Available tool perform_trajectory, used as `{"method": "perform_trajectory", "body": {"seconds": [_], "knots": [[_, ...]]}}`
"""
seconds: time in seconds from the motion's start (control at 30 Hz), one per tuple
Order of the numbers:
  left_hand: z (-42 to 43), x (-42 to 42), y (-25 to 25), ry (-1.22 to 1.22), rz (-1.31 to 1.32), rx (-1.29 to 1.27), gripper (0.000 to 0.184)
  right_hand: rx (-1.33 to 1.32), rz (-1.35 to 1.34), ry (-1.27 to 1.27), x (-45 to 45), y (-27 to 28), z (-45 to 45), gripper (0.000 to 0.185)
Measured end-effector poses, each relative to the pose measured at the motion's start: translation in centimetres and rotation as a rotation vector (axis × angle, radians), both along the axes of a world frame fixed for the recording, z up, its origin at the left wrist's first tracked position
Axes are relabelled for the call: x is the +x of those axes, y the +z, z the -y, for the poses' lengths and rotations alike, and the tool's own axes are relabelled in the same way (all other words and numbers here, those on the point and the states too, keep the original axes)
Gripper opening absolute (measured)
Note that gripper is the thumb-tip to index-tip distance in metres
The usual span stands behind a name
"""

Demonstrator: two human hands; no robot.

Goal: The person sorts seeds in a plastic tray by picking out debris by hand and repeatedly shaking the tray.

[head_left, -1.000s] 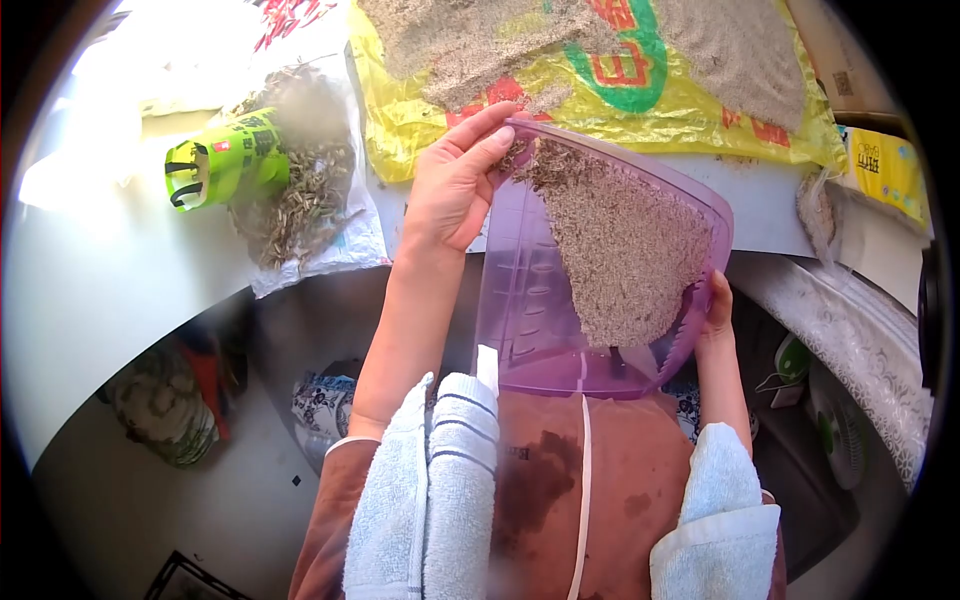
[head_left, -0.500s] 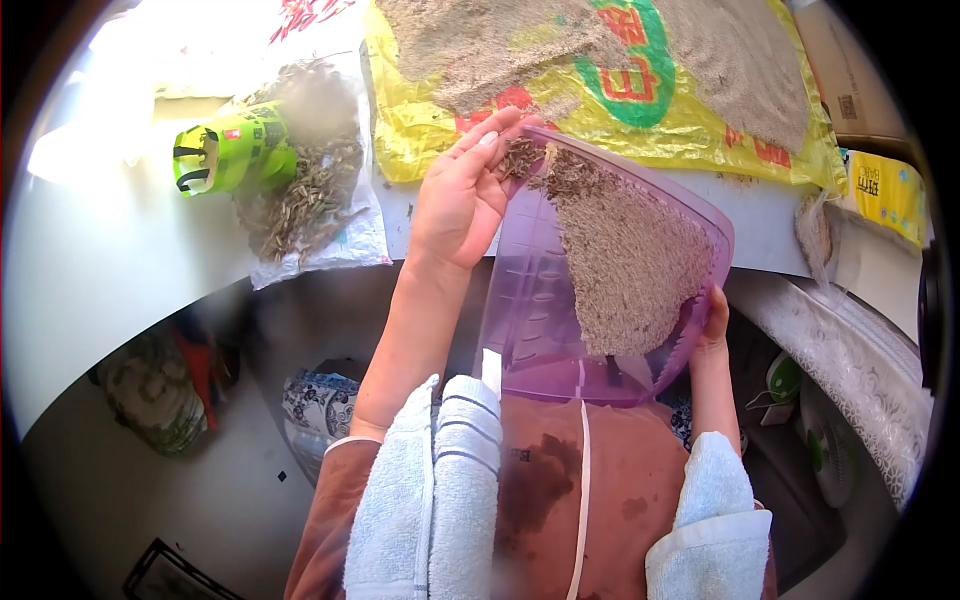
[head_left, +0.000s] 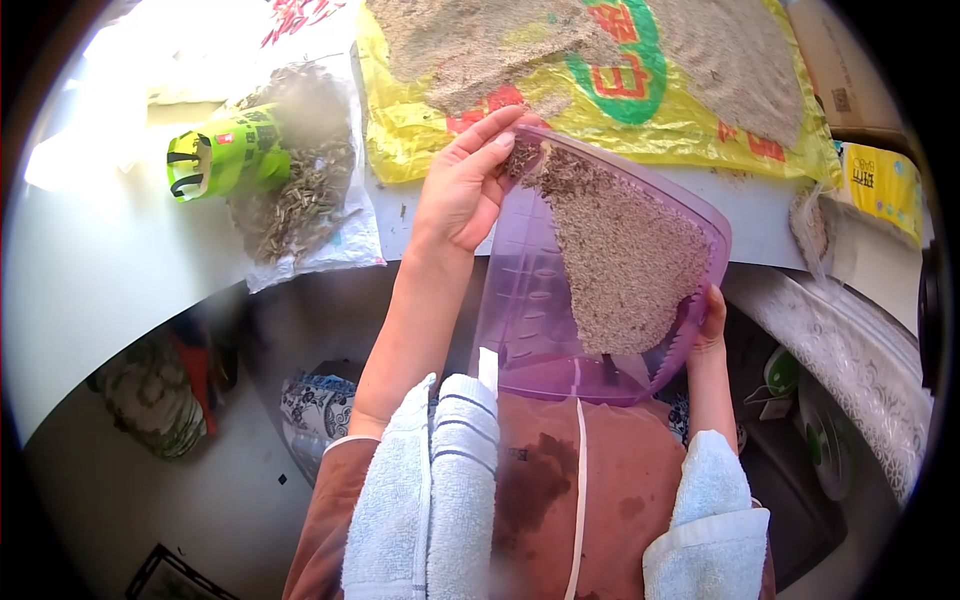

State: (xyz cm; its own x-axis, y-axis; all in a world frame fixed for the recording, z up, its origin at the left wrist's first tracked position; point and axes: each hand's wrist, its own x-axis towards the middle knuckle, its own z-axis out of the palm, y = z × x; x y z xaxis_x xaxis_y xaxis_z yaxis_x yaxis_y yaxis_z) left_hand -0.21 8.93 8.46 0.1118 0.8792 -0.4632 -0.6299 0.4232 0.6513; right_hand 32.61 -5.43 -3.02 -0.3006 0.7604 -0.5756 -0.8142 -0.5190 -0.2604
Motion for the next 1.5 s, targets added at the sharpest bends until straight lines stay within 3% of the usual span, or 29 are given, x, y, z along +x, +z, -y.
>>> {"method": "perform_trajectory", "body": {"seconds": [0.2, 0.5, 0.7, 1.0, 1.5], "knots": [[0.4, -0.5, 0.6, 0.017, 0.162, -0.036, 0.031, 0.056, 0.007, 0.034, 0.2, -0.4, 0.2, 0.063], [-0.2, -0.5, 1.3, -0.166, -0.376, 0.113, 0.033, 0.024, -0.005, 0.021, -0.1, 0.5, -0.1, 0.06], [-0.3, -0.7, 1.6, -0.178, -0.314, 0.065, 0.031, 0.017, -0.004, 0.012, -0.2, 0.7, 0.2, 0.061], [-0.2, -1.5, 1.5, -0.208, -0.003, 0.055, 0.033, 0.01, 0.001, 0.012, 0.5, 0.4, 0.5, 0.062], [2.2, -0.9, 1.7, -0.131, -0.111, -0.046, 0.031, 0.021, 0.008, 0.003, 0.5, -0.1, 0.2, 0.062]]}}
